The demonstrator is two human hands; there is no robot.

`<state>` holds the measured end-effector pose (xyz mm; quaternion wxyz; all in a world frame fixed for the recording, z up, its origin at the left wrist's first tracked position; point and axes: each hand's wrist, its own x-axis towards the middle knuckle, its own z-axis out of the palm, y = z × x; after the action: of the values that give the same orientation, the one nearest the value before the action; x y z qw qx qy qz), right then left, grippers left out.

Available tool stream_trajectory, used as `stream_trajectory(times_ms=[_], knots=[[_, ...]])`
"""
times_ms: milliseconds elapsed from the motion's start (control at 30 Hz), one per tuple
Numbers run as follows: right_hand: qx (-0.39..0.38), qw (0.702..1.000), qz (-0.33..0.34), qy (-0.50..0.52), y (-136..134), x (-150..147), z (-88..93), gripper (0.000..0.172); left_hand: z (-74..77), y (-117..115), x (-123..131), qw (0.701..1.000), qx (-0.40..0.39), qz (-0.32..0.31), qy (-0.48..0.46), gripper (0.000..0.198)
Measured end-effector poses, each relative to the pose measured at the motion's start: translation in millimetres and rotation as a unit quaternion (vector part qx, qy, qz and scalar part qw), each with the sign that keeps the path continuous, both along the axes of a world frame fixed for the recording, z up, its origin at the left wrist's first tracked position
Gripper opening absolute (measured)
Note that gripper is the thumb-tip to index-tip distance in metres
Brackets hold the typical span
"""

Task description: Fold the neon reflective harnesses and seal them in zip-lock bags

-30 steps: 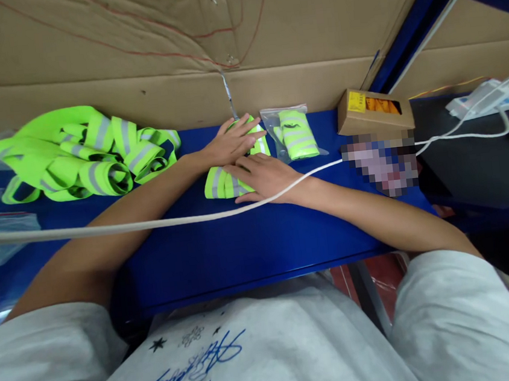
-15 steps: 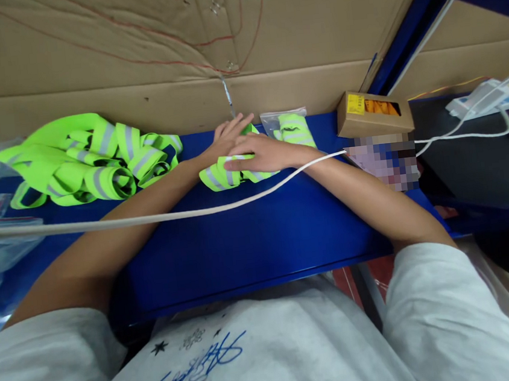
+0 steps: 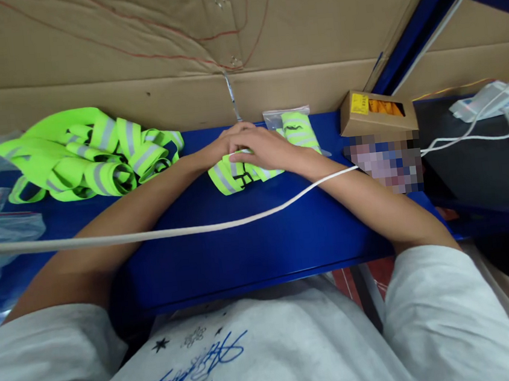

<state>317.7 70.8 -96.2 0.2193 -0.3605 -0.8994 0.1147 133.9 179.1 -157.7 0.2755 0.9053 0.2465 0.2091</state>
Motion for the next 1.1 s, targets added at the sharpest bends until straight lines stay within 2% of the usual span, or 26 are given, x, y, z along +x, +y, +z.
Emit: stream_trajectory(times_ms=[100, 200, 267, 333, 433, 533, 667, 733, 867, 967, 1033, 1100], knots=[[0.098, 0.99, -0.064, -0.08, -24.6, -6.3, -8.8, 0.034, 9.1, -3.6, -6.6, 0.999, 0.014, -0.031, 0.004, 0.053], [0.114, 0.989, 0.014, -0.09, -41.0, -3.4, -15.5, 0.046, 17.0, -6.5, -11.1, 0.998, 0.02, -0.059, 0.019, 0.058], [0.111, 0.987, 0.08, -0.086, -44.8, 3.8, -16.5, 0.061, 19.3, -8.6, -12.5, 0.998, 0.024, -0.064, 0.01, 0.061], [0.107, 0.984, 0.107, -0.089, -44.4, 10.8, -16.4, 0.073, 19.3, -10.2, -12.7, 0.998, 0.02, -0.061, -0.006, 0.06], [0.095, 0.987, 0.081, -0.098, -40.7, 14.9, -16.5, 0.064, 17.1, -10.1, -11.4, 0.998, 0.002, -0.049, -0.03, 0.053], [0.074, 0.992, 0.025, -0.098, -37.2, 12.1, -13.2, 0.058, 15.1, -7.8, -9.3, 0.997, -0.026, -0.035, -0.058, 0.051], [0.02, 0.994, -0.042, -0.096, -26.1, 6.5, 3.3, 0.054, 15.5, -7.0, -9.0, 0.991, -0.093, -0.012, -0.091, 0.055], [-0.032, 0.995, -0.045, -0.085, -14.4, 4.1, 13.8, 0.053, 17.5, -8.1, -11.1, 0.986, -0.133, 0.002, -0.1, 0.056], [-0.116, 0.991, -0.001, -0.06, 13.1, -1.6, 24.7, 0.058, 23.9, -7.7, -17.4, 0.973, -0.208, 0.02, -0.097, 0.052], [-0.1, 0.994, 0.002, -0.048, 23.9, -5.9, 21.5, 0.052, 29.3, -3.6, -19.7, 0.966, -0.243, 0.025, -0.086, 0.05], [-0.069, 0.997, -0.028, -0.016, 24.0, -7.9, 17.5, 0.044, 34.2, -1.7, -20.8, 0.963, -0.258, 0.021, -0.08, 0.049], [-0.055, 0.996, -0.071, 0.019, 20.7, -9.5, 14.4, 0.045, 42.6, -2.3, -23.3, 0.959, -0.275, 0.01, -0.072, 0.047]])
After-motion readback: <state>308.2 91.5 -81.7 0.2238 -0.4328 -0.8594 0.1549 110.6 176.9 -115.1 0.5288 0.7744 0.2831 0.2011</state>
